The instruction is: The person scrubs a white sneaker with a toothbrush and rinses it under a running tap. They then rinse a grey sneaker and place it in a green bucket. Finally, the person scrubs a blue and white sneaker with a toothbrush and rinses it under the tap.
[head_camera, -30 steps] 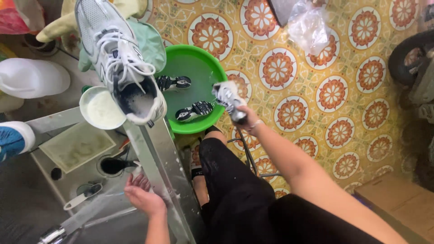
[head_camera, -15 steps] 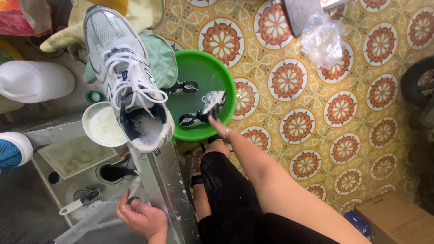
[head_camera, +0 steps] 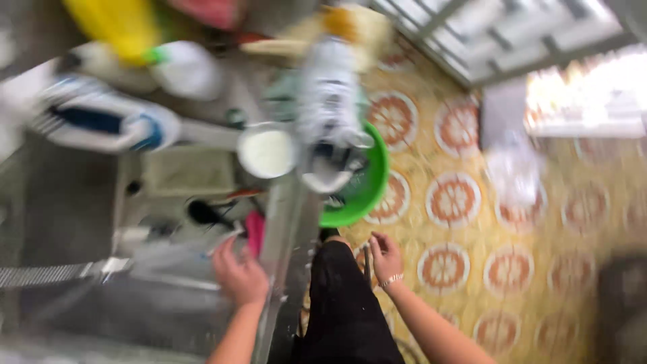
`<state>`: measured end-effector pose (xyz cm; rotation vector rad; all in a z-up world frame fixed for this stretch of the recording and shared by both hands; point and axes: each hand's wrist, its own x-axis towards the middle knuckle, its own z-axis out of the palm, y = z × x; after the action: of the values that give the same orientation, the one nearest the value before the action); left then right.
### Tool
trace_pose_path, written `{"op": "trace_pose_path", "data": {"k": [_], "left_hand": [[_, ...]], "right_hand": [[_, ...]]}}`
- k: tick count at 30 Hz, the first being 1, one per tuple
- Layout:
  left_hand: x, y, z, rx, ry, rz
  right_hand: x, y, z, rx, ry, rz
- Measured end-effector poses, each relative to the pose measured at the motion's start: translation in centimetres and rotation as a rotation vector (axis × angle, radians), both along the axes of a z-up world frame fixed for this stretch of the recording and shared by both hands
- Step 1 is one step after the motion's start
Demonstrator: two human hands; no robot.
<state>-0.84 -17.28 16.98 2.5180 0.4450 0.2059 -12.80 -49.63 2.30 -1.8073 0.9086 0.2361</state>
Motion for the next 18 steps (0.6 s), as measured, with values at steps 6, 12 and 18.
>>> {"op": "trace_pose_path", "data": {"k": [6,12,18], "left_hand": [[-1.2,0.7,0.9,-0.135,-0.158,0.212],[-4.1,7.1,6.2,-0.448,-0.247,0.526],[-10.7,21.2,13.6,-0.062,-0.440,0.653]], "right_hand": [[12.5,9.5,17.6,-0.196,-0.696,0.485],[14.4,20.2,18.5,0.086,-0.686,0.786],[13.7,30.0,17.4,0.230,-0.330,1.018]]}}
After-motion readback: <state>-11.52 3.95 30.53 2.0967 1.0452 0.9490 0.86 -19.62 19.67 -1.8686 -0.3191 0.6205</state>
